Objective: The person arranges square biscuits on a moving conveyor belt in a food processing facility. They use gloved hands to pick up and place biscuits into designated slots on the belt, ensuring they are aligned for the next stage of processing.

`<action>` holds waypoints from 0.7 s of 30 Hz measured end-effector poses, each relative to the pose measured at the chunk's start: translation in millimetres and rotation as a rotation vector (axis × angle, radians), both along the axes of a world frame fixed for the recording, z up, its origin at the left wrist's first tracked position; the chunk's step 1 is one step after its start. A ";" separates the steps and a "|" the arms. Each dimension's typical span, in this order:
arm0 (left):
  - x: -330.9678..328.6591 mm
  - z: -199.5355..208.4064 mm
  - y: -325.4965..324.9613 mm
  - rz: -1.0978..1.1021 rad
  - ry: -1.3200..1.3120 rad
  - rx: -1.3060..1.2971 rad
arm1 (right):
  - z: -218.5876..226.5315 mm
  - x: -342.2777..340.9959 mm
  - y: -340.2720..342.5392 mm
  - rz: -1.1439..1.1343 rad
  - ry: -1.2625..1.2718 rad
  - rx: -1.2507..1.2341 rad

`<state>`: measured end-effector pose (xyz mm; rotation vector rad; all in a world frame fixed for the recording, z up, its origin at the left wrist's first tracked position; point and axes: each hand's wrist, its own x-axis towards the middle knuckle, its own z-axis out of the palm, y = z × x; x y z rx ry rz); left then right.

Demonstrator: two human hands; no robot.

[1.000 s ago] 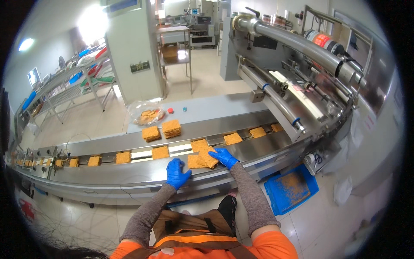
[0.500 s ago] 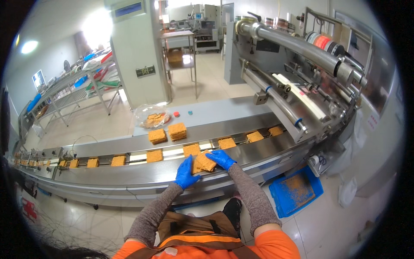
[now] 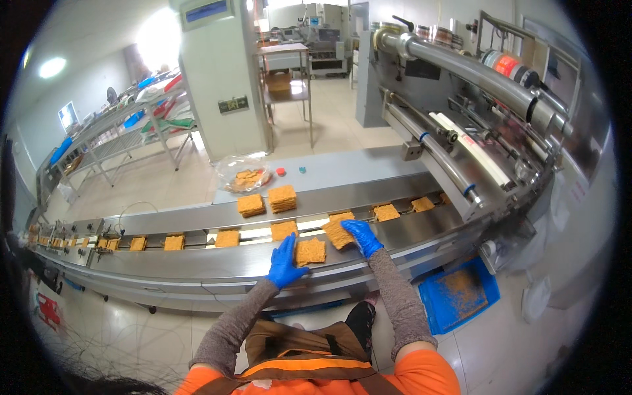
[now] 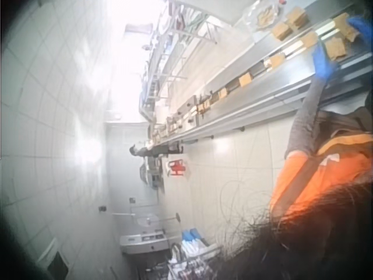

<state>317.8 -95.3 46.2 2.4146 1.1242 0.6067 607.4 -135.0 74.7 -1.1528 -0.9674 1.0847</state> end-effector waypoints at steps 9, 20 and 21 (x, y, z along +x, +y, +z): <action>71.5 36.5 4.2 -0.045 0.537 -0.106 | -67.4 59.1 -14.9 -0.312 -0.105 0.044; -11.4 44.3 23.2 -0.064 0.510 -0.113 | -85.7 59.5 -13.2 -0.416 -0.103 0.085; -27.4 40.3 40.2 -0.060 0.442 -0.109 | -84.5 57.5 -11.2 -0.406 -0.113 0.090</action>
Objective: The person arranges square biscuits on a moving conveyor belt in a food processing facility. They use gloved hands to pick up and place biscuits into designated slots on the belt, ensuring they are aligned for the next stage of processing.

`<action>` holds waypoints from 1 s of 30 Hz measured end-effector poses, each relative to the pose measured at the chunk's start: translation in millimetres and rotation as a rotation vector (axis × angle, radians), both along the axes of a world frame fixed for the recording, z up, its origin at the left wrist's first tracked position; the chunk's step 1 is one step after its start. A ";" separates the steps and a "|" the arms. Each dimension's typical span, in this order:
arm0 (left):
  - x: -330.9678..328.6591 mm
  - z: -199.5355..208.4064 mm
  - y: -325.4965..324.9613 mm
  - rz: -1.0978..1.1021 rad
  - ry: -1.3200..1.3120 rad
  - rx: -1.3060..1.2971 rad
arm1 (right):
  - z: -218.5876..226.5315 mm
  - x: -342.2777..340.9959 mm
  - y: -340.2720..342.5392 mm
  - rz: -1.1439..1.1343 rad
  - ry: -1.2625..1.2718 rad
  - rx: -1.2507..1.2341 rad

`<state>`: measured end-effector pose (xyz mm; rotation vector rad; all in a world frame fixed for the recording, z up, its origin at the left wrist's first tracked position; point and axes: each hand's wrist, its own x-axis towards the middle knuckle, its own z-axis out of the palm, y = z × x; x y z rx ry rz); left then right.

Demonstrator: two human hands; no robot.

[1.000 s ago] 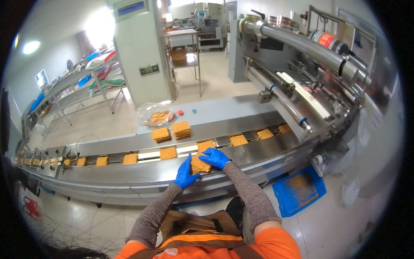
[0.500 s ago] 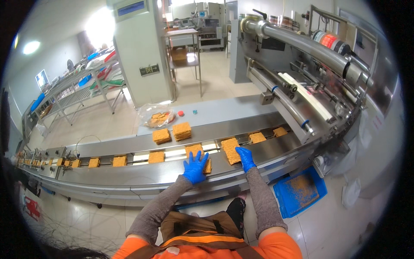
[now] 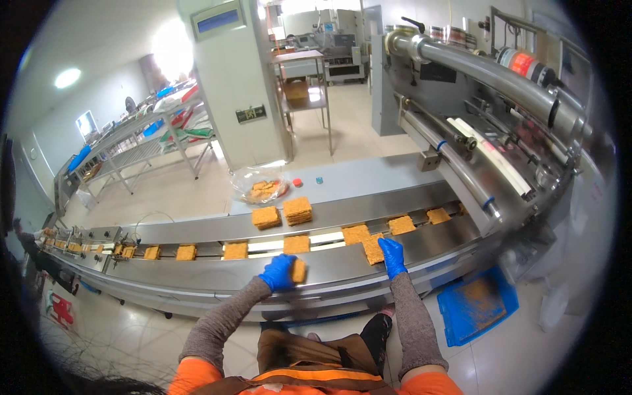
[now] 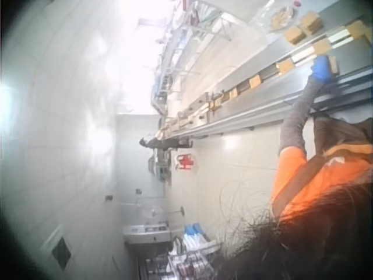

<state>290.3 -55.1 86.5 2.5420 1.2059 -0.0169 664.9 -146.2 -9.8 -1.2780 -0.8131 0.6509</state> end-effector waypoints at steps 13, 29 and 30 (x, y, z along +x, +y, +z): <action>-17.6 4.7 203.8 0.249 -0.174 0.360 | -4.8 -8.6 9.8 -0.099 0.028 0.027; 33.0 70.2 190.6 0.221 -0.201 0.256 | -1.8 -18.0 5.8 -0.082 0.056 0.031; 48.9 74.3 182.9 0.195 -0.185 0.255 | -1.5 -16.6 5.3 -0.107 0.078 0.045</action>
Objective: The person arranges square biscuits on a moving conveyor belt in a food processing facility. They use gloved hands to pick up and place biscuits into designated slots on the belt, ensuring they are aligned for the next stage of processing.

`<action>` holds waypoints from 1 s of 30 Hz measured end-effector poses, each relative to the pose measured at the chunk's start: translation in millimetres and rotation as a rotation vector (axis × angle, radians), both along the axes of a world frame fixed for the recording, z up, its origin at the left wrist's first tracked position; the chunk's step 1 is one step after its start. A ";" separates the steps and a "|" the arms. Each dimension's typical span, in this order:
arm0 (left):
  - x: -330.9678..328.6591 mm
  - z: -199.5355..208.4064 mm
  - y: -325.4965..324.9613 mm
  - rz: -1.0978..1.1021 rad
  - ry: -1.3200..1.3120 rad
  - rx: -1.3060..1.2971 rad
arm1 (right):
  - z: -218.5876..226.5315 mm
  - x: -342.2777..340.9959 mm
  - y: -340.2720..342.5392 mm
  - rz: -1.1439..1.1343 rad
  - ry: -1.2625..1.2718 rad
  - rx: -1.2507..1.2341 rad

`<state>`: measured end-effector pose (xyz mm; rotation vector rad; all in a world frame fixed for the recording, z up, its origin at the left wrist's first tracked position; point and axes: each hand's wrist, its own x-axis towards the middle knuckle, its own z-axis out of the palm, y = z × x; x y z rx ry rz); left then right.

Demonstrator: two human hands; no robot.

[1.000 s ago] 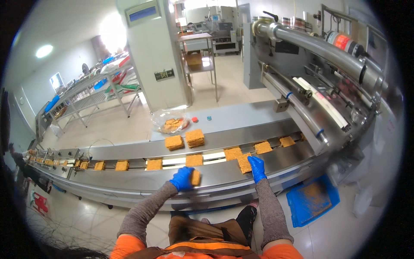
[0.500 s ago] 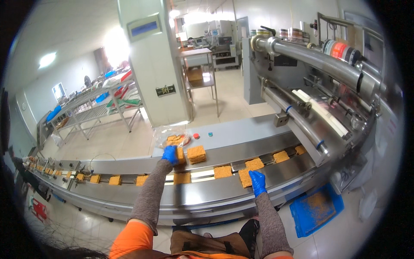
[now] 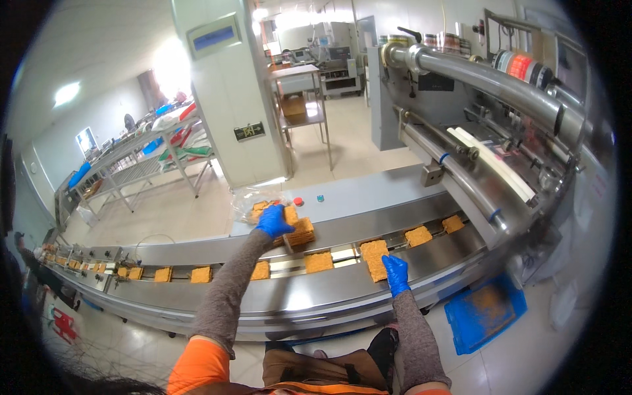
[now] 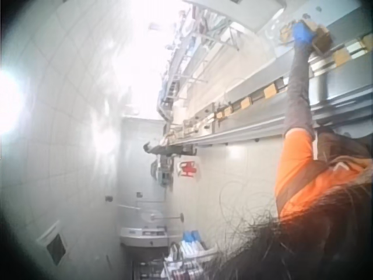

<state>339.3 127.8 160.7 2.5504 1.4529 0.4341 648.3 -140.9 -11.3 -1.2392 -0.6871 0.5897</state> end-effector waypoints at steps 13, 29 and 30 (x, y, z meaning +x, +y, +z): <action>30.9 -49.4 -86.5 -0.242 -0.123 0.286 | -4.9 9.0 5.8 0.056 -0.104 -0.036; -12.3 -135.2 -195.0 -0.080 -0.712 -0.550 | 48.6 -92.6 26.5 0.596 0.079 -0.292; -23.7 -130.7 -195.4 -0.061 -0.735 -0.511 | 47.5 -83.7 25.0 0.575 0.074 -0.264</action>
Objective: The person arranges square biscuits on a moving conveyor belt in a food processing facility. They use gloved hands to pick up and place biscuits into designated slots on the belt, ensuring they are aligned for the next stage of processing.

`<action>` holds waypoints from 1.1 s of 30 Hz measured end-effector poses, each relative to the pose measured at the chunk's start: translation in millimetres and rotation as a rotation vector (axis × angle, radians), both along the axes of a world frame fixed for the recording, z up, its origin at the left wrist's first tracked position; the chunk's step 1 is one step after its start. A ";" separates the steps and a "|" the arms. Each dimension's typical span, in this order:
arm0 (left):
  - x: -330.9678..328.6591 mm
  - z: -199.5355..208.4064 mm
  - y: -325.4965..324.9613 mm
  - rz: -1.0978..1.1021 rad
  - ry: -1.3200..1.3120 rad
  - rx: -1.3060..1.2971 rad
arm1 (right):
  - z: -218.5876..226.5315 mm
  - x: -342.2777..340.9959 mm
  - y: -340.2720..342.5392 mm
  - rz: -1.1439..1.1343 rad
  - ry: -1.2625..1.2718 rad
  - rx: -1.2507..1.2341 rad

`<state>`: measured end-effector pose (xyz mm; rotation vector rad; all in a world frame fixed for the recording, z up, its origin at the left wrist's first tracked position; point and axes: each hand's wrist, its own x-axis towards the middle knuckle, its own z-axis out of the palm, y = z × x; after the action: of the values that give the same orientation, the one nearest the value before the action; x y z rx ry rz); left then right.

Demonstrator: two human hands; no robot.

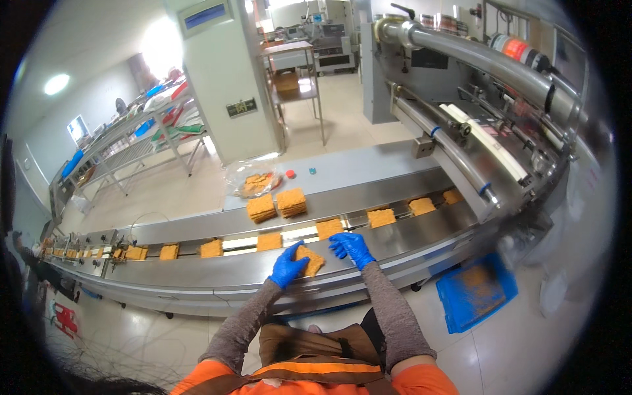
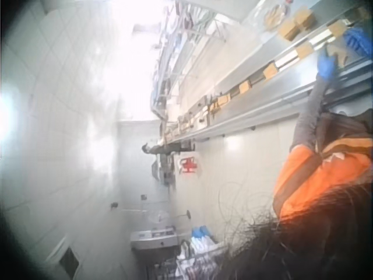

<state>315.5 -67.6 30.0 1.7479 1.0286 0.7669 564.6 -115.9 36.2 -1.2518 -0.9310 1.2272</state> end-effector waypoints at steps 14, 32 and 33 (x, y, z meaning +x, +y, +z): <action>-156.7 -39.7 22.4 0.595 0.156 0.293 | -19.9 3.4 -1.5 -0.206 -0.052 0.089; -151.5 24.1 -12.7 0.223 0.924 0.357 | -26.2 3.2 0.9 -0.229 -0.213 0.132; -147.7 32.9 -12.7 0.189 0.933 0.336 | -27.5 4.7 0.1 -0.236 -0.217 0.134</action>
<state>167.8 -80.3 62.9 2.3967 1.7661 0.1954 569.2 -115.8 8.7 -1.3622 -0.9729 0.8440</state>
